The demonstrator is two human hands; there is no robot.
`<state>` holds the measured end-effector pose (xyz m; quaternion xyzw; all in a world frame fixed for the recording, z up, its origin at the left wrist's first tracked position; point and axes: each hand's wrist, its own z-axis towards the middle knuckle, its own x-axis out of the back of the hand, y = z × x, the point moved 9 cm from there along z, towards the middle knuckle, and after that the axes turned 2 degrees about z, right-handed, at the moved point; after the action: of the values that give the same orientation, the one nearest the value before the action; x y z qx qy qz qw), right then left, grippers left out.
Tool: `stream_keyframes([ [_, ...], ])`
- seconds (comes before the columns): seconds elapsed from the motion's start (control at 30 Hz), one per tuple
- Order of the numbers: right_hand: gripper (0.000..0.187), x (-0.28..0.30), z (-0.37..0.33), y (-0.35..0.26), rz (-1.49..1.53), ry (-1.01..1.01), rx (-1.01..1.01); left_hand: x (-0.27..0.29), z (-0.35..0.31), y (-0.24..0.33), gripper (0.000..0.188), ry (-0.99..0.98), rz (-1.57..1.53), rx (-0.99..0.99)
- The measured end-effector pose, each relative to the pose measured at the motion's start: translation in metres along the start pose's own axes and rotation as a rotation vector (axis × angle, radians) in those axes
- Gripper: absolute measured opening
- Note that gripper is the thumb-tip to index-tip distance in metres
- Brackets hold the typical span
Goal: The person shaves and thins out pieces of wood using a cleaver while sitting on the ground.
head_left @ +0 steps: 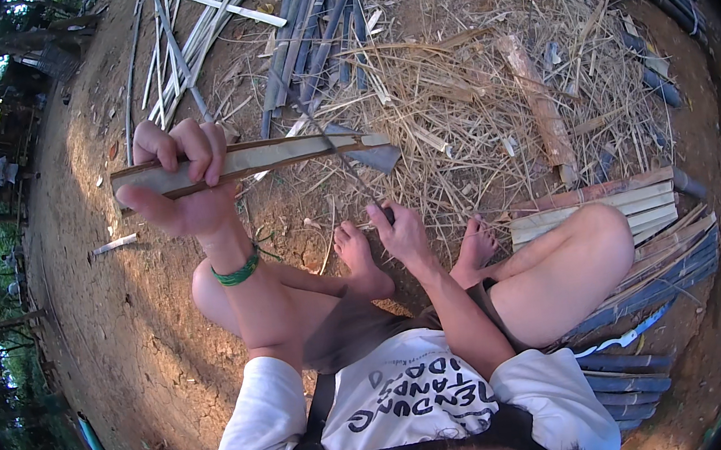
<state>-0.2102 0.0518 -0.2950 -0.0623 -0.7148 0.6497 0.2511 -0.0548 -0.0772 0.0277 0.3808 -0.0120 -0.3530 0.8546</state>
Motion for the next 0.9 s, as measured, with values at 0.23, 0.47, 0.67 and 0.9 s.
stream_keyframes([
  [0.23,0.063,-0.003,0.009,0.066,-0.201,0.055,-0.204,-0.005,-0.007,-0.027,0.06,-0.051,0.039,0.076],
  [0.47,0.055,0.004,-0.022,-0.013,-0.088,-0.048,-0.118,-0.026,-0.002,0.037,0.058,0.056,0.055,-0.068],
  [0.67,0.06,-0.018,-0.02,0.017,-0.098,-0.07,-0.152,-0.011,-0.01,0.031,0.06,0.116,0.142,-0.044],
  [0.9,0.056,-0.009,-0.024,-0.039,-0.012,-0.207,-0.14,-0.026,-0.022,0.027,0.063,0.118,0.178,-0.03],
])
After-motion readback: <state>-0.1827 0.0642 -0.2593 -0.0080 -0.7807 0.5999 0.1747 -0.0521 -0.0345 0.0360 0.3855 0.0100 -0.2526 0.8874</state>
